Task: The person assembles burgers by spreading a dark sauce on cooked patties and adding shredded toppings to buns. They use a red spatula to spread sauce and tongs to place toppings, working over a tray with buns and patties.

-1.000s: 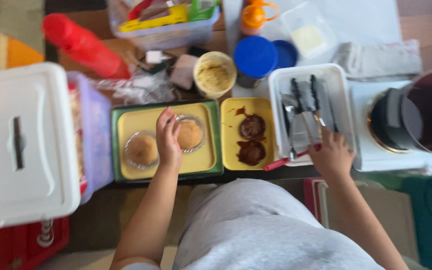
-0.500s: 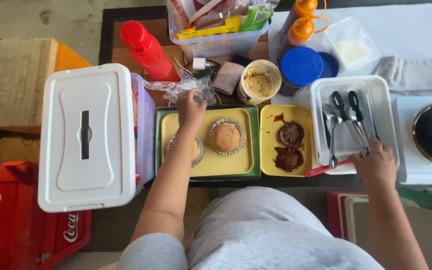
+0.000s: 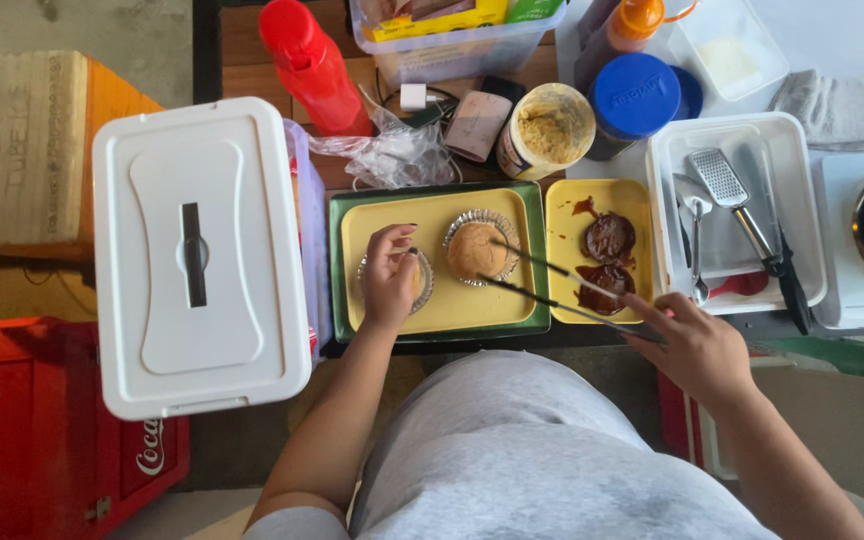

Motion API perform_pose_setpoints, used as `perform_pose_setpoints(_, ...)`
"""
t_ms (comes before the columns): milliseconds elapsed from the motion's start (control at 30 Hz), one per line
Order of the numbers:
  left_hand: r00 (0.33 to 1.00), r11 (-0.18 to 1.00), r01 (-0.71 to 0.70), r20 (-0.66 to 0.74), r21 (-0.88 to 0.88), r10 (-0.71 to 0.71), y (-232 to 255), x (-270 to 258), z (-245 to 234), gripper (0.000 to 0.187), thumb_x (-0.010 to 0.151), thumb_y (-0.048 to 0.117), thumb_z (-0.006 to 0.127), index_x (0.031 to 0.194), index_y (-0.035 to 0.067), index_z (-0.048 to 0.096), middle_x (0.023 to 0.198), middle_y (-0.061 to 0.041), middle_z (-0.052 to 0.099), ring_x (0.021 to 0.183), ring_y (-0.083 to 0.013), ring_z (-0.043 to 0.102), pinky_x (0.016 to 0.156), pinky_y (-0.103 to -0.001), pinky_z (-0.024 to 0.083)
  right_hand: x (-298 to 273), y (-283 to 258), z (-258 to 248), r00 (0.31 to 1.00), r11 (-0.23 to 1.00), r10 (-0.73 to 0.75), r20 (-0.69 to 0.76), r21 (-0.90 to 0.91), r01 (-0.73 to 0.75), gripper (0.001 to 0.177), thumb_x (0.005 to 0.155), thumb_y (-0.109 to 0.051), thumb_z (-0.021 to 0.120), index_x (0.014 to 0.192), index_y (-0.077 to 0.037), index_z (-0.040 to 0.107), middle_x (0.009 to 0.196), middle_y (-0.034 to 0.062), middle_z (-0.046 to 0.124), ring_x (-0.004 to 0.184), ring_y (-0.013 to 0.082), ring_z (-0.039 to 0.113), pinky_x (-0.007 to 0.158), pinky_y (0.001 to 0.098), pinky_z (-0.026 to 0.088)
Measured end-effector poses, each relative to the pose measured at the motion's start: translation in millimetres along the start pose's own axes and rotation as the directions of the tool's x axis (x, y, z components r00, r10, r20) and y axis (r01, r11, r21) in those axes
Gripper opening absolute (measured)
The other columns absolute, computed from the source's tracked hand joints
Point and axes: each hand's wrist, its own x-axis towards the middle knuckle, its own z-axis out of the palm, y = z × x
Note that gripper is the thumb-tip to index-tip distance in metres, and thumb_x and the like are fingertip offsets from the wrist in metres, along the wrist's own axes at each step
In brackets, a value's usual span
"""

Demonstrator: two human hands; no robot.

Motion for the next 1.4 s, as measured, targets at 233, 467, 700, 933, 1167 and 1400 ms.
perform_pose_setpoints(233,0.993,0.992,0.017,-0.11,-0.126,-0.031,-14,-28,-17,0.039,0.091,-0.006,0.054,0.127,0.007,0.06,0.126,-0.004,0.061,0.11,-0.0158,0.057,0.096,-0.03,0.05,38,6,20,0.952,0.952,-0.289,-0.099,-0.139,0.274,0.048,0.087,-0.038,0.069,0.135,-0.038,0.063,0.099,-0.0014,0.061,0.091,0.0199,0.072,0.07,0.0379,0.061)
perform_pose_setpoints(467,0.985,0.97,0.001,-0.168,-0.242,-0.043,-10,-59,-17,0.037,0.094,-0.005,0.055,0.129,0.008,0.059,0.129,-0.003,0.06,0.112,-0.0146,0.055,0.1,-0.029,0.048,54,17,18,0.963,0.96,-0.269,0.03,-0.068,0.27,0.054,0.093,-0.04,0.061,0.147,-0.039,0.053,0.113,-0.0054,0.068,0.09,0.0215,0.073,0.074,0.0375,0.061)
perform_pose_setpoints(700,0.99,0.999,0.047,-0.135,0.021,-0.044,1,-76,-10,0.041,0.09,-0.003,0.062,0.128,0.012,0.062,0.128,-0.004,0.058,0.115,-0.0178,0.058,0.097,-0.032,0.048,84,65,9,0.948,0.951,-0.006,0.318,0.294,-0.093,0.046,0.092,-0.036,0.069,0.138,-0.04,0.065,0.084,0.0072,0.074,0.066,0.0218,0.067,0.066,0.0376,0.057)
perform_pose_setpoints(933,0.992,0.803,-0.124,0.084,0.583,0.092,4,-72,23,0.041,0.083,0.011,0.072,0.124,0.014,0.066,0.131,-0.01,0.057,0.128,-0.034,0.051,0.111,-0.048,0.041,134,112,31,0.857,0.868,0.048,0.513,0.403,-0.29,0.047,0.097,-0.029,0.065,0.144,-0.038,0.066,0.079,0.0128,0.069,0.067,0.0161,0.057,0.067,0.041,0.057)
perform_pose_setpoints(1167,0.991,0.78,-0.126,0.105,0.613,0.078,-3,-73,30,0.04,0.082,0.014,0.072,0.121,0.014,0.068,0.132,-0.009,0.057,0.126,-0.0339,0.05,0.111,-0.048,0.04,222,117,10,0.798,0.949,-0.174,0.577,0.314,-0.02,0.049,0.097,-0.032,0.064,0.145,-0.042,0.062,0.097,0.0087,0.081,0.075,0.0197,0.063,0.081,0.0402,0.058)
perform_pose_setpoints(1400,0.987,0.597,-0.159,0.136,0.786,0.084,-14,-81,41,0.038,0.077,0.018,0.071,0.115,0.014,0.072,0.139,-0.014,0.051,0.14,-0.0371,0.038,0.118,-0.056,0.028,260,89,-23,0.819,0.94,-0.337,0.465,0.213,0.266,0.049,0.094,-0.039,0.063,0.143,-0.045,0.06,0.118,0.0038,0.077,0.101,0.0241,0.071,0.094,0.0406,0.054)
